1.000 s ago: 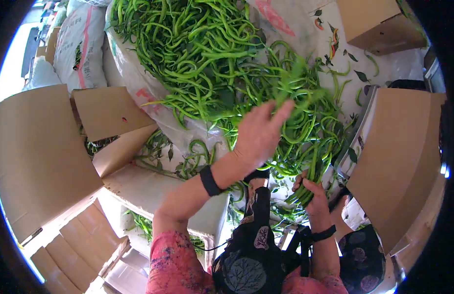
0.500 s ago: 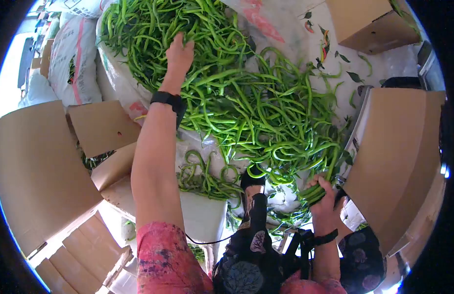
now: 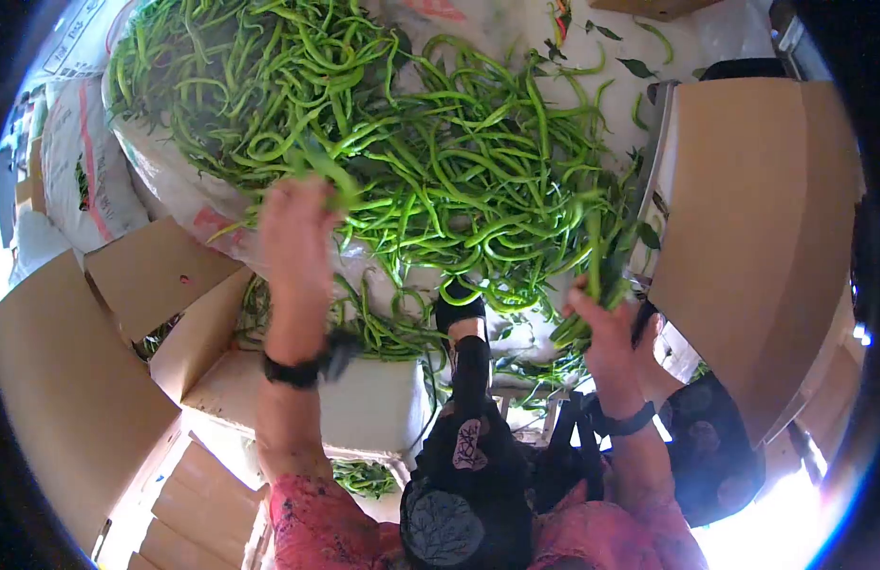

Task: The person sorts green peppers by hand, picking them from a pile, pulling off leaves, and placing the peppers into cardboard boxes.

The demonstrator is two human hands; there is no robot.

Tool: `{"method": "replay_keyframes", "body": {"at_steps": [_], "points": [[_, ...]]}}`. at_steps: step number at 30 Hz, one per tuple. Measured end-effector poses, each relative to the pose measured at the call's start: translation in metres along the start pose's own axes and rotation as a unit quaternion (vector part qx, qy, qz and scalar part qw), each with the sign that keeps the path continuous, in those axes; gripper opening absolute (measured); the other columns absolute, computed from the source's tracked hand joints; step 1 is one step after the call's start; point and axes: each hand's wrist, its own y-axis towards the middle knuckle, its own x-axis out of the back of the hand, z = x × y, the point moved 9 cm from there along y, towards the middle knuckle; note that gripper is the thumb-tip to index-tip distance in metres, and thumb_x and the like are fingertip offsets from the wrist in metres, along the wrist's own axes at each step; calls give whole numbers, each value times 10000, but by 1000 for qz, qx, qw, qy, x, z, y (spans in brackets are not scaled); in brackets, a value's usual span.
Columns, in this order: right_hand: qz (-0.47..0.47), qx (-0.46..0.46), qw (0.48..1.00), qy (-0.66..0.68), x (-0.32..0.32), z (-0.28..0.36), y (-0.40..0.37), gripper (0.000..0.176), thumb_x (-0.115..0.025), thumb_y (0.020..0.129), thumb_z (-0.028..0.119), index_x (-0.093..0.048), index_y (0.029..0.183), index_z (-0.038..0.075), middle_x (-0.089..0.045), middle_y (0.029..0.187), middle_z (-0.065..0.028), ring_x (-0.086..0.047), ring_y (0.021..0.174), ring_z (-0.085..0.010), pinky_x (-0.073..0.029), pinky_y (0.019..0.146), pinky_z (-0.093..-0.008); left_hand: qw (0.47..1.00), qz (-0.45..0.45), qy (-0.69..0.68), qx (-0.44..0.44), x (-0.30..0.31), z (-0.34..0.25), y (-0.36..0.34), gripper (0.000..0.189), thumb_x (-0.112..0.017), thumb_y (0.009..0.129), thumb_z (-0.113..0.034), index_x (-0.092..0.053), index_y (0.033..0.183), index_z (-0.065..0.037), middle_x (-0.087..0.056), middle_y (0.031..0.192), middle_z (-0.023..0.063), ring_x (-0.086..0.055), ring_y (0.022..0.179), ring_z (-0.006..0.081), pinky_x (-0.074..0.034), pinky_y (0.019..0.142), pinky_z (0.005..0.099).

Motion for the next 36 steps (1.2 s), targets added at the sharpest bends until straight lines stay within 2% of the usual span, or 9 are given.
{"method": "replay_keyframes", "body": {"at_steps": [3, 5, 13, 14, 16, 21, 23, 32, 36], "points": [[37, -105, 994, 2, -28, -35, -12, 278, -730, 804, 190, -619, 1004, 33, -637, 881, -20, -601, 809, -119, -481, 776, -276, 980, 147, 134, 8, -61, 40, -76, 239, -664, 872, -217, -535, 897, -17, -592, 823, 68, -630, 723, 168, -498, 597, 282], [58, -86, 995, 5, -46, -31, -17, 289, -736, 799, 183, -623, 1020, 35, -641, 893, -18, -604, 820, -118, -484, 779, -277, 956, 145, -37, 252, -94, 86, -123, 259, -689, 860, -221, -538, 882, -11, -588, 795, 52, -633, 723, 148, -494, 585, 260], [81, -64, 993, 56, -18, -22, 1, 312, -699, 752, 145, -612, 1031, 34, -640, 911, -46, -605, 832, -155, -468, 785, -308, 863, 455, 25, 217, -123, 79, -148, 208, -595, 938, -187, -616, 949, 19, -593, 936, 60, -596, 845, 119, -521, 703, 274], [118, -51, 988, 87, -15, -23, 1, 333, -699, 749, 175, -606, 1040, 42, -659, 904, -51, -620, 834, -164, -476, 812, -320, 918, 394, 30, 29, -119, 59, -125, 195, -599, 923, -167, -607, 969, 22, -595, 953, 73, -573, 839, 114, -494, 681, 258], [110, -31, 987, 110, -7, -12, 2, 332, -662, 734, 175, -585, 1026, 36, -651, 875, -79, -613, 833, -200, -466, 831, -349, 967, 254, -3, 17, -122, 38, -74, 131, -621, 876, -125, -617, 950, -16, -584, 755, 47, -557, 650, 122, -451, 583, 267], [188, -86, 944, 257, -18, -9, -3, 347, -685, 704, 158, -575, 999, 12, -626, 848, -83, -615, 822, -234, -474, 822, -389, 892, 211, 297, -268, -214, 13, -19, 210, -652, 857, -230, -648, 842, -21, -659, 812, 162, -648, 697, 310, -506, 610, 385], [158, -58, 949, 268, -15, -1, 3, 334, -703, 729, 183, -598, 998, 14, -629, 872, -70, -621, 845, -229, -470, 824, -375, 809, 223, 514, -178, -261, 51, -7, 283, -683, 806, -324, -668, 848, -45, -665, 825, 181, -666, 748, 352, -520, 625, 432], [3, -104, 961, 257, 28, -30, 30, 306, -688, 848, 159, -572, 1107, 46, -627, 907, -85, -619, 837, -201, -521, 717, -328, 939, 118, 305, -105, -221, 90, 15, 346, -654, 785, -361, -662, 755, -17, -632, 675, 213, -658, 681, 363, -511, 620, 455], [-17, -126, 972, 196, 32, -48, 28, 277, -678, 842, 169, -611, 1104, 107, -674, 967, -82, -630, 889, -179, -498, 781, -311, 860, 142, 474, -128, -263, 87, 8, 386, -685, 785, -410, -672, 792, -24, -655, 745, 210, -673, 725, 349, -527, 632, 461]]}}
